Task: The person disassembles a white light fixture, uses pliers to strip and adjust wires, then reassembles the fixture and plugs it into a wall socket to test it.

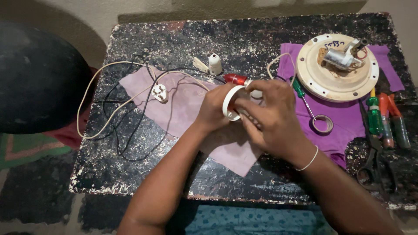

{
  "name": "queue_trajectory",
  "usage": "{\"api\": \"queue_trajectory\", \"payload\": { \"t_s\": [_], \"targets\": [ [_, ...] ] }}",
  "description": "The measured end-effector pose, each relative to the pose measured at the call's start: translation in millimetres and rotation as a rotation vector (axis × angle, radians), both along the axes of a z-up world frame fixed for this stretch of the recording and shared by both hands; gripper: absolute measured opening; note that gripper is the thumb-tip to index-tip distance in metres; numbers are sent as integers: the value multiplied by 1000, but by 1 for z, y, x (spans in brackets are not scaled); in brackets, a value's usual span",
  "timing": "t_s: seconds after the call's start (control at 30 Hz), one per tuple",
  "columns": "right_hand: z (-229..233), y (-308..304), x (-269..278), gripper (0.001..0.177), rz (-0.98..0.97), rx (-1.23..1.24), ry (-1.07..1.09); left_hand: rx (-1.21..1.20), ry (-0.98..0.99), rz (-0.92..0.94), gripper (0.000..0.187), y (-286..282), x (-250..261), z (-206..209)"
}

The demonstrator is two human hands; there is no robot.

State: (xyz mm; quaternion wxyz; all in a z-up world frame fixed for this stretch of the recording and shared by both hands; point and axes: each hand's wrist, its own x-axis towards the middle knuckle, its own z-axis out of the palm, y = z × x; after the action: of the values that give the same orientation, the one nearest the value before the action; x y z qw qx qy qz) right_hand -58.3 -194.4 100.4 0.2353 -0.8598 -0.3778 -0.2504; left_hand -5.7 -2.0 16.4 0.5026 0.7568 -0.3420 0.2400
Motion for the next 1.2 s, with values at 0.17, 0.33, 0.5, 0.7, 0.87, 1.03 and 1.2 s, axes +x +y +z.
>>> {"api": "queue_trajectory", "payload": {
  "t_s": [0.17,0.33,0.5,0.7,0.87,1.03,1.2],
  "targets": [
    [-1,-5,4,25,-39,-23,-4,75,-24,-87,45,-2,-1,1],
    [-1,-8,6,19,-8,-59,60,87,8,-102,46,-3,-3,1],
    [-1,-5,6,19,19,-50,42,86,4,-131,48,-2,-2,3],
    [-1,-6,8,21,68,-5,153,130,14,-157,49,-1,-1,1],
    [-4,-6,14,21,145,37,210,126,34,-153,50,-2,-1,3],
    [-9,-6,17,15,136,31,200,135,60,-153,47,-2,0,4],
    [-12,-4,15,23,132,37,170,139,110,-169,48,0,0,3]
  ]
}}
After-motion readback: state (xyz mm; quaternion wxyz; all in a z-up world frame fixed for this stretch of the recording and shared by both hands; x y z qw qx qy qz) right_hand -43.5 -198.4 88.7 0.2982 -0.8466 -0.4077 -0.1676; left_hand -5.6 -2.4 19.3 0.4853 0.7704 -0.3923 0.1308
